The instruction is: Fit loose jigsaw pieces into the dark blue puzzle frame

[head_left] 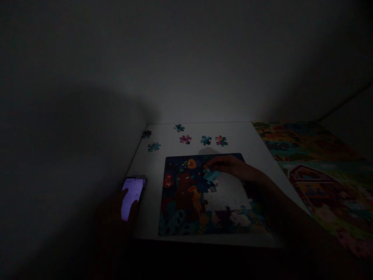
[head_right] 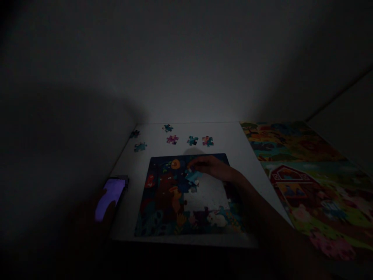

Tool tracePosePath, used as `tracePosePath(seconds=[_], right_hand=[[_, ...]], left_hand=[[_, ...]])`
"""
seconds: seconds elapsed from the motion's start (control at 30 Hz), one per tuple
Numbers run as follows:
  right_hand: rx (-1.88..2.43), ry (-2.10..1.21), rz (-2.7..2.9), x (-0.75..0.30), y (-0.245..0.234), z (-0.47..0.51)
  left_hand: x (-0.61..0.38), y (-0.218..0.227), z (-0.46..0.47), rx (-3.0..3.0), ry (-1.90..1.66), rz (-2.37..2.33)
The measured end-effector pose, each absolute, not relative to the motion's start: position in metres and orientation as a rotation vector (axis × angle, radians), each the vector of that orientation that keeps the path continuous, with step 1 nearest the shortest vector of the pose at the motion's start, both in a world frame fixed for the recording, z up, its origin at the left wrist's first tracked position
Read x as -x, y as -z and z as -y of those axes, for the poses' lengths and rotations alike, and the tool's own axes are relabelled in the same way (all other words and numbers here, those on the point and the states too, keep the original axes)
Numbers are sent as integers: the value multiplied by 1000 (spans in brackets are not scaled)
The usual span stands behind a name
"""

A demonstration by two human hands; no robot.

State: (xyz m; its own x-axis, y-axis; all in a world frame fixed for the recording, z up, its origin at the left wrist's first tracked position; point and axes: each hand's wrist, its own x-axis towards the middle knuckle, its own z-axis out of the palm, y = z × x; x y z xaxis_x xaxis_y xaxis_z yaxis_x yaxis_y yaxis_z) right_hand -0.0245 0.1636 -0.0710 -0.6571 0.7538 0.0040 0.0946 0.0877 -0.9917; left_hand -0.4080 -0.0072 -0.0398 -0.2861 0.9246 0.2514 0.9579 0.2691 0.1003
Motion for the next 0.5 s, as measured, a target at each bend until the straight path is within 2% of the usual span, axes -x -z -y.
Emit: tracePosePath(seconds=[0.5], right_hand=[[897, -1601, 1855, 24, 67, -162]], left_hand=[[430, 52, 23, 1754, 128, 2387]])
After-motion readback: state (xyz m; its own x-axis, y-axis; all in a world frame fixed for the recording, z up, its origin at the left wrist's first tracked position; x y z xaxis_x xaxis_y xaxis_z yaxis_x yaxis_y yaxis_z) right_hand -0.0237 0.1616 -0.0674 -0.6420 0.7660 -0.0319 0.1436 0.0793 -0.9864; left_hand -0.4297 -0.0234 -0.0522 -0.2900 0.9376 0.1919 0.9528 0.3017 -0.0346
